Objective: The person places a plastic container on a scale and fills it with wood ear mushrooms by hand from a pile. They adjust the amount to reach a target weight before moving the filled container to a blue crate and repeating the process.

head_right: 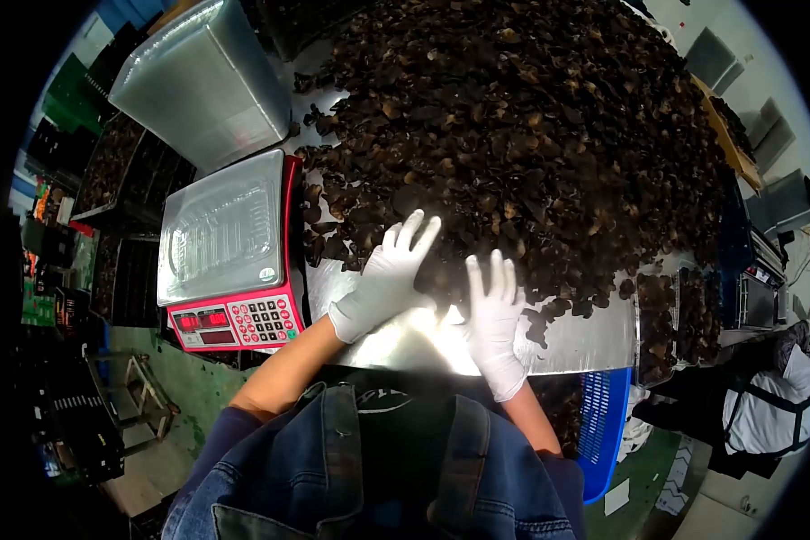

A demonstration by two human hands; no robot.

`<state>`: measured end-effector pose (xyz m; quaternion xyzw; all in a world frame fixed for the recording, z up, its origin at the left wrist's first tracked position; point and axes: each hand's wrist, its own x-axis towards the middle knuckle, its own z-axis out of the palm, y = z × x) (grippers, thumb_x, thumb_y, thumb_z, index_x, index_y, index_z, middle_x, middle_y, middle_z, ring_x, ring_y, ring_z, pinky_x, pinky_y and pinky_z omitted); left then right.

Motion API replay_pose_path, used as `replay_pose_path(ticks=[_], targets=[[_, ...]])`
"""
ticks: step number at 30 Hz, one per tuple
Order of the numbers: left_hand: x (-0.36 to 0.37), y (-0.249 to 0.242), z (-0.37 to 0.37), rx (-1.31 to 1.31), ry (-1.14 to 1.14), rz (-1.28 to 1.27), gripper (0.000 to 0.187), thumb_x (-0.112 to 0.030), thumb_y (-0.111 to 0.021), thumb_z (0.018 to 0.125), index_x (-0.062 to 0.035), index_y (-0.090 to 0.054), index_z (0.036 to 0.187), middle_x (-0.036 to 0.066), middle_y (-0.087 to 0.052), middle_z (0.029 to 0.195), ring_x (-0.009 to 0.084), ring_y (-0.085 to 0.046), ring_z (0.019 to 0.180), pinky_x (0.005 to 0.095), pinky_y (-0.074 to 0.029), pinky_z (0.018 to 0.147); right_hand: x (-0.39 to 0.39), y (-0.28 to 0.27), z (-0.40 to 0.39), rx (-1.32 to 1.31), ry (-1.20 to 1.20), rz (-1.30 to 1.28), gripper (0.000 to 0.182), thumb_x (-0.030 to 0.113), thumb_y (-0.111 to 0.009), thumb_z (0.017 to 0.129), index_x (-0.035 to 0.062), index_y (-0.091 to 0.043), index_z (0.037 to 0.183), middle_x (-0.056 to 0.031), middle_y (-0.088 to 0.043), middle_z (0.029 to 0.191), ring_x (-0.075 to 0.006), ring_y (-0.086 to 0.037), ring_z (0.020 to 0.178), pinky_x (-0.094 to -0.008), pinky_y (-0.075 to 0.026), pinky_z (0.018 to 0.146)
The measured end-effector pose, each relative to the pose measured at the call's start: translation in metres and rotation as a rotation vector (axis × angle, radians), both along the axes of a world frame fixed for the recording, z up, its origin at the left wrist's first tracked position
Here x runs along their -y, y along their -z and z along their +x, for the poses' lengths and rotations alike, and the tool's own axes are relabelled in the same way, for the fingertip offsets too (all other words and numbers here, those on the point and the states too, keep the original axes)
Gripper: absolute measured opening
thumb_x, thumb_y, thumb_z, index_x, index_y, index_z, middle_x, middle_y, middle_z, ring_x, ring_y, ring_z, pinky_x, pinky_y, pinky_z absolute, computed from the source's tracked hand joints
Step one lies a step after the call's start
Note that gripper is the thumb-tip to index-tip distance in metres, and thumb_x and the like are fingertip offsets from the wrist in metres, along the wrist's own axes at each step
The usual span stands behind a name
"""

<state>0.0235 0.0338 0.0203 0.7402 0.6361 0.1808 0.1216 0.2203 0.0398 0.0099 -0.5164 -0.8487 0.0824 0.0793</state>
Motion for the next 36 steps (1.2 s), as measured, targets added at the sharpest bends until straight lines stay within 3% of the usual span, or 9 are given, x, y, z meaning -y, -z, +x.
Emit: replay_pose_path(ticks=[5, 14, 17, 20, 21, 29, 32, 34, 36], targets=[[0.024, 0.013, -0.006, 0.019, 0.093, 0.018, 0.092, -0.024, -0.081, 0.064, -0.0158, -0.041, 0.148, 0.019, -0.040, 0.146, 0.0378, -0.044, 0.128, 0.0430, -0.047, 0.099, 0.015, 0.014, 0.008, -0.075, -0.038, 0.107, 0.113, 0.052, -0.090, 0.050, 0.0172, -0.041, 0.146, -0.0210, -0.032, 0.152, -0.0391, -0.035, 0.136, -0.0514, -0.036, 0.102], [0.031, 0.002, -0.012, 0.230, -0.066, -0.019, 0.089, -0.022, -0.081, 0.070, -0.0099, -0.038, 0.146, 0.018, -0.040, 0.143, 0.0370, -0.044, 0.129, 0.0417, -0.048, 0.101, 0.005, 0.004, -0.003, -0.146, 0.019, 0.066, 0.116, 0.042, -0.092, 0.054, 0.0099, -0.035, 0.150, -0.0195, -0.033, 0.151, -0.0372, -0.039, 0.130, -0.0488, -0.037, 0.103], [0.031, 0.007, -0.017, 0.223, -0.087, -0.001, 0.092, -0.021, -0.082, 0.069, -0.0081, -0.035, 0.147, 0.017, -0.040, 0.143, 0.0360, -0.044, 0.130, 0.0417, -0.048, 0.100, 0.003, 0.008, 0.001, -0.181, 0.015, 0.053, 0.106, 0.055, -0.083, 0.063, 0.0112, -0.038, 0.148, -0.0186, -0.038, 0.148, -0.0385, -0.042, 0.128, -0.0551, -0.039, 0.098], [0.027, 0.004, -0.017, 0.231, -0.097, -0.021, 0.096, -0.020, -0.083, 0.066, -0.0075, -0.034, 0.148, 0.017, -0.040, 0.144, 0.0364, -0.044, 0.129, 0.0420, -0.049, 0.100, 0.004, 0.009, 0.004, -0.189, 0.003, 0.037, 0.109, 0.053, -0.085, 0.062, 0.0108, -0.036, 0.149, -0.0185, -0.039, 0.147, -0.0380, -0.043, 0.126, -0.0538, -0.040, 0.098], [0.024, 0.002, -0.016, 0.225, -0.096, -0.047, 0.098, -0.020, -0.083, 0.064, -0.0071, -0.034, 0.148, 0.017, -0.040, 0.144, 0.0366, -0.044, 0.129, 0.0421, -0.049, 0.099, 0.003, 0.006, 0.000, -0.152, 0.024, 0.021, 0.118, 0.035, -0.094, 0.053, 0.0079, -0.032, 0.151, -0.0190, -0.038, 0.147, -0.0367, -0.043, 0.126, -0.0449, -0.040, 0.104], [-0.001, -0.003, -0.002, 0.118, -0.111, -0.056, 0.099, -0.018, -0.084, 0.059, -0.0037, -0.038, 0.146, 0.017, -0.046, 0.137, 0.0361, -0.049, 0.122, 0.0406, -0.052, 0.093, -0.013, -0.007, -0.018, -0.149, 0.055, -0.074, 0.118, 0.033, -0.094, 0.053, 0.0098, -0.033, 0.151, -0.0196, -0.036, 0.148, -0.0376, -0.044, 0.125, -0.0459, -0.042, 0.104], [0.006, 0.012, -0.008, 0.155, -0.084, -0.004, 0.091, -0.018, -0.084, 0.060, -0.0027, -0.043, 0.140, 0.017, -0.049, 0.131, 0.0352, -0.049, 0.119, 0.0406, -0.052, 0.092, -0.010, -0.017, -0.017, -0.171, -0.017, -0.016, 0.108, 0.042, -0.089, 0.060, 0.0101, -0.038, 0.149, -0.0215, -0.036, 0.149, -0.0398, -0.045, 0.126, -0.0475, -0.043, 0.101], [0.012, 0.018, -0.010, 0.182, -0.091, 0.008, 0.083, -0.017, -0.082, 0.062, -0.0020, -0.046, 0.136, 0.017, -0.050, 0.128, 0.0350, -0.049, 0.118, 0.0406, -0.050, 0.093, -0.014, -0.033, -0.020, -0.277, -0.022, 0.126, 0.075, 0.044, -0.079, 0.074, 0.0131, -0.055, 0.138, -0.0192, -0.047, 0.141, -0.0369, -0.049, 0.120, -0.0449, -0.042, 0.098], [0.016, 0.020, -0.009, 0.202, -0.085, 0.048, 0.081, -0.016, -0.081, 0.064, -0.0018, -0.046, 0.136, 0.016, -0.050, 0.129, 0.0355, -0.049, 0.118, 0.0412, -0.049, 0.095, -0.028, -0.042, -0.033, -0.164, -0.034, 0.187, 0.061, 0.036, -0.078, 0.077, 0.0172, -0.061, 0.132, -0.0138, -0.052, 0.136, -0.0320, -0.051, 0.115, -0.0427, -0.044, 0.093]])
